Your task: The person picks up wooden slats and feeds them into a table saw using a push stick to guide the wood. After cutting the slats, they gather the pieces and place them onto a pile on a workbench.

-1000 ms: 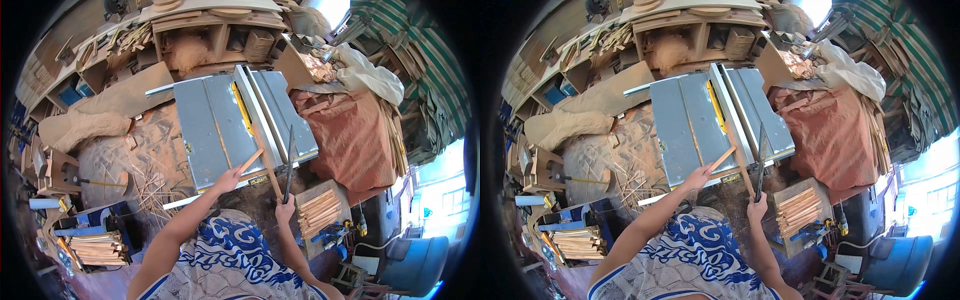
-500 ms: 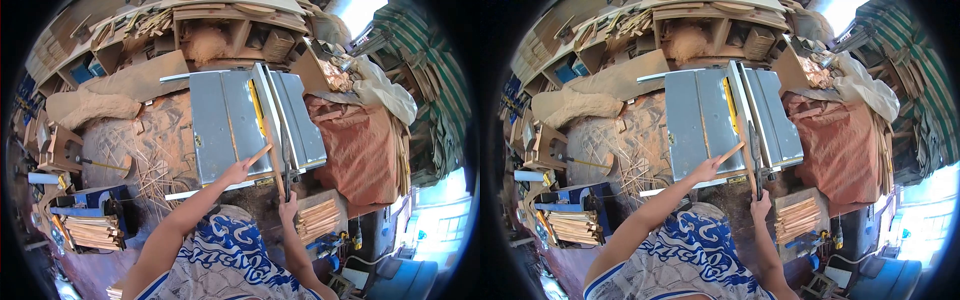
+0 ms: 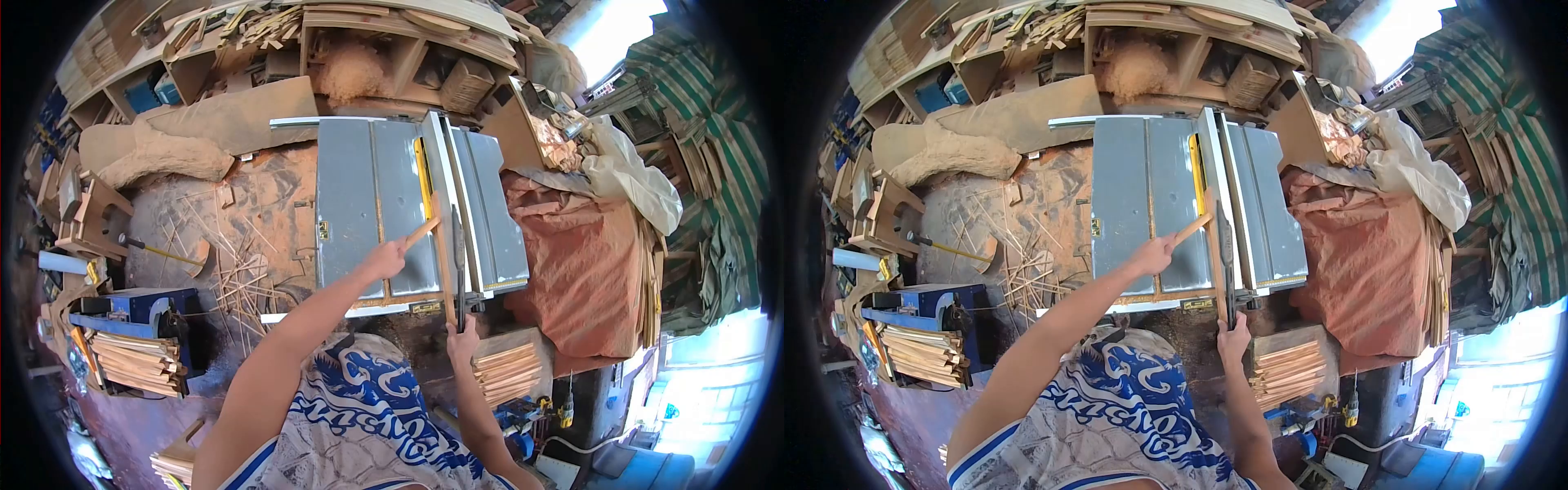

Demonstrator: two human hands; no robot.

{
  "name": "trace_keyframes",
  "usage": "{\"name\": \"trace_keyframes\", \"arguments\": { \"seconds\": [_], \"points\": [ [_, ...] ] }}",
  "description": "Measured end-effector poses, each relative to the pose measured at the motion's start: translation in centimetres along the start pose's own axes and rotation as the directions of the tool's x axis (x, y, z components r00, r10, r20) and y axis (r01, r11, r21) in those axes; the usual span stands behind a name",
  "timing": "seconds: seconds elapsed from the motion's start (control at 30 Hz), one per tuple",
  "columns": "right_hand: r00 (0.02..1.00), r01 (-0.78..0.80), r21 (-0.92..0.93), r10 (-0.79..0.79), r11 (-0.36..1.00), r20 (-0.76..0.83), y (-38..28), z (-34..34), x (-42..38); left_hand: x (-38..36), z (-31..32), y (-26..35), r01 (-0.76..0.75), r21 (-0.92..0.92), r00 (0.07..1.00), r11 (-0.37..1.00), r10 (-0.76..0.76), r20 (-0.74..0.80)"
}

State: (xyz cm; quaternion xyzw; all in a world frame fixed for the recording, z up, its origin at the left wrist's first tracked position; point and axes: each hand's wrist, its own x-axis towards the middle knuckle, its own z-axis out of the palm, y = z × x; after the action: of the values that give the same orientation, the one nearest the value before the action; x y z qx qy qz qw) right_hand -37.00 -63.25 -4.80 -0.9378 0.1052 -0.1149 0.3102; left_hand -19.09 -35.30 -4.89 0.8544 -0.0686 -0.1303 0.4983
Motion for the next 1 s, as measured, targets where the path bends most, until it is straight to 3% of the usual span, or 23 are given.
{"name": "trace_keyframes", "arguments": {
  "seconds": [0.1,0.3,0.37,0.4,0.47,0.57,0.8,0.87,1.0],
  "points": [
    [0.999,-0.044,0.048,0.045,0.998,-0.011,-0.5,0.2,0.2,-1.0,-1.1,1.6,0.076,0.155,0.994,0.985,-0.087,0.068],
    [0.998,-0.035,0.048,0.037,0.998,-0.044,0.5,0.8,0.0,-4.8,3.1,-3.0,-0.053,-0.004,0.991,0.999,0.053,0.121],
    [0.999,-0.027,0.034,0.029,0.999,-0.044,0.5,0.7,0.2,-5.4,2.9,-2.4,0.240,-0.396,0.936,0.886,-0.102,0.338],
    [0.999,-0.018,0.014,0.018,1.000,-0.045,0.6,0.8,0.3,-5.5,2.3,-1.9,0.241,-0.398,0.933,0.885,-0.099,0.345],
    [0.999,-0.016,-0.008,0.015,1.000,-0.050,0.8,0.8,0.4,-5.6,0.9,-1.1,0.529,-0.553,0.824,0.644,-0.235,0.515],
    [0.998,-0.059,0.029,0.058,0.998,0.011,0.6,0.5,0.5,-5.5,-0.2,-0.1,0.595,-0.559,0.785,0.578,-0.267,0.559],
    [0.999,-0.045,0.033,0.045,0.998,-0.013,0.3,0.6,0.7,-5.6,-0.4,0.4,0.563,-0.516,0.807,0.645,-0.298,0.510],
    [0.999,-0.033,0.033,0.034,0.999,-0.030,-0.3,0.4,0.8,-5.6,0.2,-0.1,0.469,-0.517,0.857,0.716,-0.227,0.462],
    [0.999,-0.021,0.006,0.021,1.000,-0.034,0.1,0.6,0.7,-6.0,1.2,-0.3,0.433,-0.472,0.878,0.768,-0.240,0.415]
  ]
}}
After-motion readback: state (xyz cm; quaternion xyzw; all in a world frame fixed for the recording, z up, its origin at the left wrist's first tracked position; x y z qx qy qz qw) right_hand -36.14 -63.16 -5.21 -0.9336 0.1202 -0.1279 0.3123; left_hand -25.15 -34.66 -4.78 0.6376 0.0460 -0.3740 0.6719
